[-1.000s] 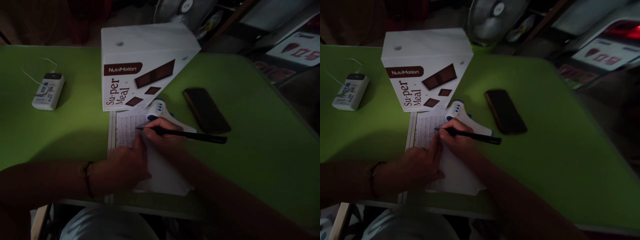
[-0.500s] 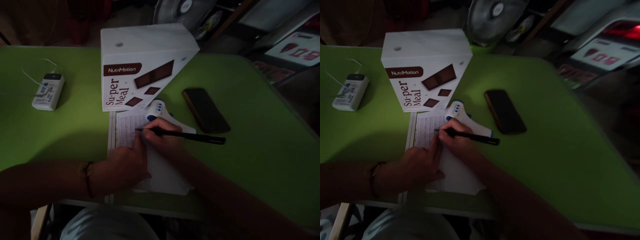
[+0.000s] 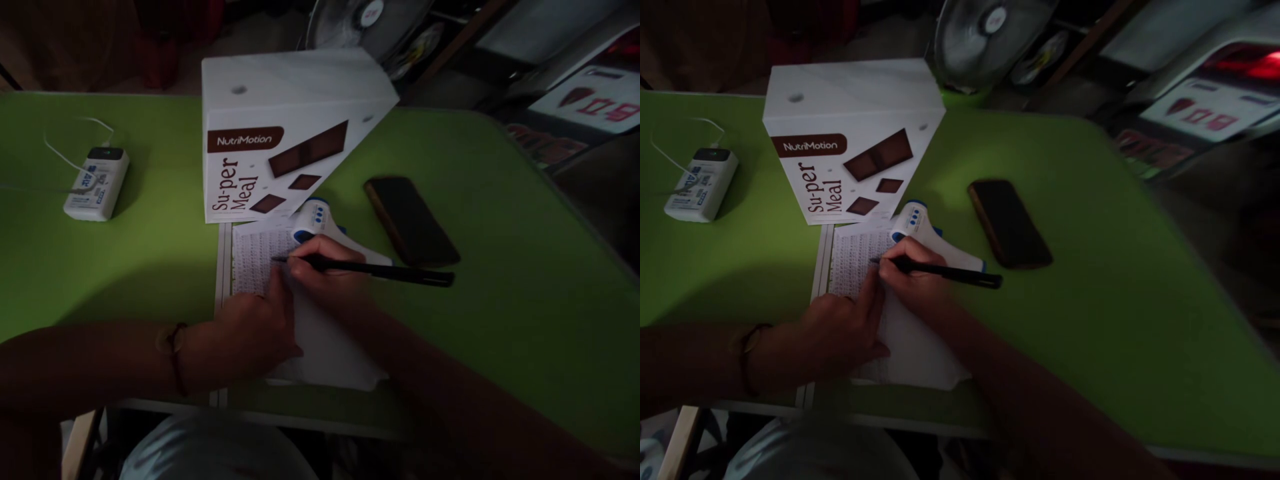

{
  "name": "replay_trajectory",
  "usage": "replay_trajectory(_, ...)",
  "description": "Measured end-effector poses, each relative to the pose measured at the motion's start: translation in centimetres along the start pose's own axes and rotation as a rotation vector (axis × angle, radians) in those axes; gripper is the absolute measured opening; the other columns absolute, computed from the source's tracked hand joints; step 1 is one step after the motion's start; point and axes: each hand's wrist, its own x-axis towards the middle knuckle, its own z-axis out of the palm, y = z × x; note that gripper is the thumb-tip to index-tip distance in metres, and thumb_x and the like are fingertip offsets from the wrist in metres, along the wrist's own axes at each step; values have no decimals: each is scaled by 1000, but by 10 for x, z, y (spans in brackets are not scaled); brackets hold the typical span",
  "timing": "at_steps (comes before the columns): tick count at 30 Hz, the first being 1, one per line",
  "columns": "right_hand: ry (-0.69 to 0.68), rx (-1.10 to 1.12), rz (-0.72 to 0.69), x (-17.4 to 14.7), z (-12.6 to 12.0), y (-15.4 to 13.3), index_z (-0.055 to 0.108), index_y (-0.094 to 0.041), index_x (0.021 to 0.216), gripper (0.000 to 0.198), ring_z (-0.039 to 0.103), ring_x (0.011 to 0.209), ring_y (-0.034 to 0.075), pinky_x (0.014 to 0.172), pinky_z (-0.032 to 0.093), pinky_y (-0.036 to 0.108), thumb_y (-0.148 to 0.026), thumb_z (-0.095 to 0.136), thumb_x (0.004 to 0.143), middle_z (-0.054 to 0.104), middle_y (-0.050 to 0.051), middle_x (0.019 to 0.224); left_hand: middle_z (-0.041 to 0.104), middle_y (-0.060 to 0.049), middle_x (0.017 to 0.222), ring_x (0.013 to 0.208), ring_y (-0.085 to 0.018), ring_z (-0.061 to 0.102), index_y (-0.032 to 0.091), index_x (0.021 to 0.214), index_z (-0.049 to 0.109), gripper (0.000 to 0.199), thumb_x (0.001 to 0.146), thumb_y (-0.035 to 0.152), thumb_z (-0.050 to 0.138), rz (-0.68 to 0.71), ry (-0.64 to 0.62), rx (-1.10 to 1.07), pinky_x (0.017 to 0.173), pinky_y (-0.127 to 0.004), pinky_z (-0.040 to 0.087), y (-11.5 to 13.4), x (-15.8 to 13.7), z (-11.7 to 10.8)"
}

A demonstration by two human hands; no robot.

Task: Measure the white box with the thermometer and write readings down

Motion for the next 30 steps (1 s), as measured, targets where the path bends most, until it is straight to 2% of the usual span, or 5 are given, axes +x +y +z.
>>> replay_trajectory(13,10,-19,3,-2,1,2,63,-30,75,10,61,59,20,57,52,34,-24,69,80,66,-2,65,46,-52,161,62,-22,76,-9,165,53,95,109,66,68,-20,-79,-44,46,-32,43,-1,2,-8)
replay_trajectory(16,12,-39,1,-2,1,1,63,-30,74,10,59,59,19,57,50,33,-25,69,80,65,-2,65,47,-51,161,62,-21,76,-8,163,57,88,111,63,66,4,-61,-21,45,-32,40,-1,2,-8)
replay_trajectory(19,0,-46,-9,-1,-1,1,63,-29,72,10,58,58,19,56,49,32,-26,68,79,65,-2,63,49,-50,161,60,-21,74,-9,163,57,92,110,66,67,0,-56,0,43,-33,38,-1,1,-7)
replay_trajectory(24,17,-19,-53,-1,-1,3,64,-30,75,11,60,58,19,56,49,33,-23,68,83,66,-2,64,54,-48,159,60,-20,74,-7,163,58,93,107,66,72,-36,-7,-21,44,-32,42,2,1,-2)
replay_trajectory(30,45,-11,-78,-2,2,4,63,-30,75,11,59,56,18,54,48,32,-25,67,83,65,-3,62,52,-47,161,60,-22,75,-7,161,61,91,106,64,74,-26,58,-43,44,-32,43,2,1,4)
